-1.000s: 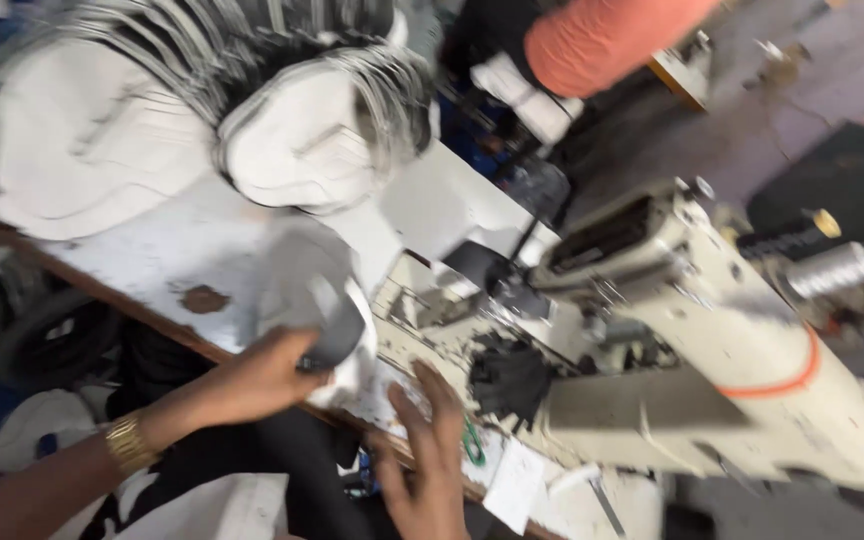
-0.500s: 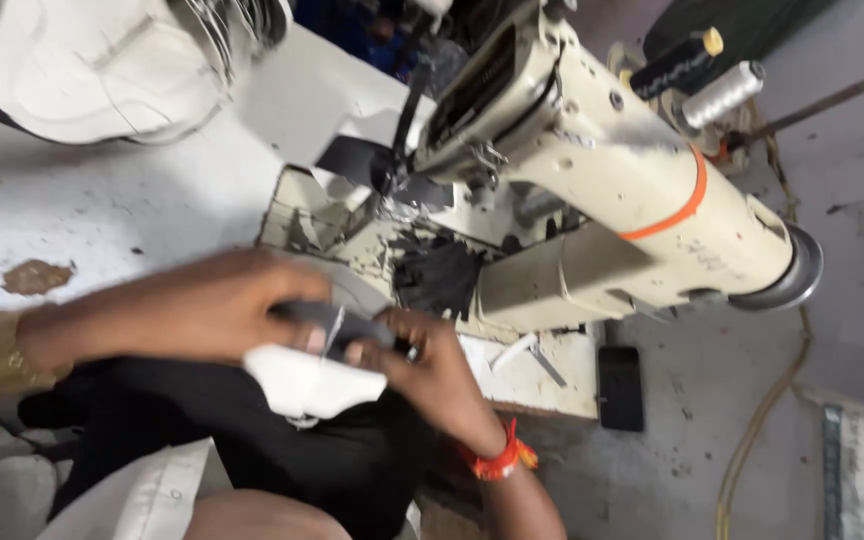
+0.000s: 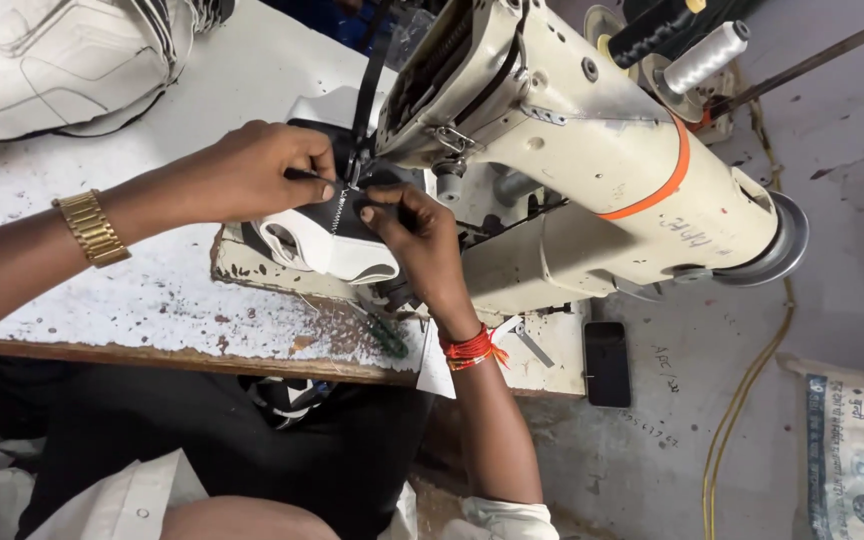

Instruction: The person uses a sewing machine to stitch a black elastic band onto the side of a white shoe. They repeatedly guide the shoe under the needle, sew a section, and then cut the thread with scissors before repositioning the shoe to continue the process.

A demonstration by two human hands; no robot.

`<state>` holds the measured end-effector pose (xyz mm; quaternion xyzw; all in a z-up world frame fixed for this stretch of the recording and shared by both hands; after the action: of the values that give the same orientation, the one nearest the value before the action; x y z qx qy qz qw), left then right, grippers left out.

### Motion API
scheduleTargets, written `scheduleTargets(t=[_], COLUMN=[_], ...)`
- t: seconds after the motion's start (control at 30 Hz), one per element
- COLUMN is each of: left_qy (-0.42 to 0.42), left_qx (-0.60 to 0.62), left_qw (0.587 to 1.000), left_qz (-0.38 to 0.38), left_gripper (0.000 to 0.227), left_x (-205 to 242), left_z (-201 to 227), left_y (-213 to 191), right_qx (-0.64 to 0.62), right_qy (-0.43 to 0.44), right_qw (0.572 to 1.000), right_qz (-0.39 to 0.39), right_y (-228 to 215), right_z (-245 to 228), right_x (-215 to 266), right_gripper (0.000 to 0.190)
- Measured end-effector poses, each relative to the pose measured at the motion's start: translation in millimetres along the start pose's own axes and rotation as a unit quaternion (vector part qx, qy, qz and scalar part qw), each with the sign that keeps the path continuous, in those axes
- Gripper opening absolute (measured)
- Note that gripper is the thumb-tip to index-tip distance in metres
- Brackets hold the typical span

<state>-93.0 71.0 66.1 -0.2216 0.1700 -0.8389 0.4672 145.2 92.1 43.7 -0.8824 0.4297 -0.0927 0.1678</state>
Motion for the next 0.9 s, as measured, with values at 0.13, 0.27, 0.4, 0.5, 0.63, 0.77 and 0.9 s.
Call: scheduleTargets(t=[0.13, 0.27, 0.4, 0.5, 0.63, 0.77, 0.9], left_qy=[-0.027, -0.015, -0.014, 0.014, 0.054, 0.006, 0.054], left_qx=[0.003, 0.011, 0.019, 0.016, 0.027, 0.024, -0.047], left_qw=[1.000, 1.000, 1.000, 0.999, 0.996, 0.999, 0.994], left_qz=[-0.007, -0.002, 0.018, 0.043, 0.061, 0.048, 0.087], left_gripper=[0.019, 0.019, 0.018, 0.019, 0.019, 0.019, 0.021], left_x=[-6.8, -16.5, -17.1, -27.2, -42.4, -42.2, -36.4], left_z=[0.1, -9.3, -8.3, -21.2, -28.0, -20.6, -16.4], left_y=[-3.3, -0.4, -0.1, -0.4, -5.0, -11.7, -8.4], right_qx=[0.014, 0.009, 0.003, -0.011, -0.014, -0.048, 0.070], right_qy=[0.003, -0.003, -0.001, 0.003, 0.036, 0.035, -0.052], right_qw=[1.000, 1.000, 1.000, 1.000, 0.998, 0.997, 0.991], right_qz=[-0.002, -0.008, 0.000, 0.018, 0.046, 0.046, 0.101], right_y=[-5.5, -9.4, -11.2, -13.3, -19.4, -26.7, -21.7], right_z=[2.2, 3.0, 15.8, 22.3, 23.8, 43.2, 25.8], right_x=[-6.3, -6.9, -13.7, -20.6, -30.4, -39.6, -10.8], right_gripper=[0.020, 0.020, 0.020, 0.021, 0.023, 0.023, 0.021])
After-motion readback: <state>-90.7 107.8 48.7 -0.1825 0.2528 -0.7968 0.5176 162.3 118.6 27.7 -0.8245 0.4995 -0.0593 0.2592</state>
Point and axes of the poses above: each hand's wrist, its own x-axis away from the middle knuckle, its own y-axis out of the palm, z = x × y, the point moved 1 cm from there along -x, towards the middle knuckle, and after that the axes turned 13 degrees about -z, right-handed, at the moved point
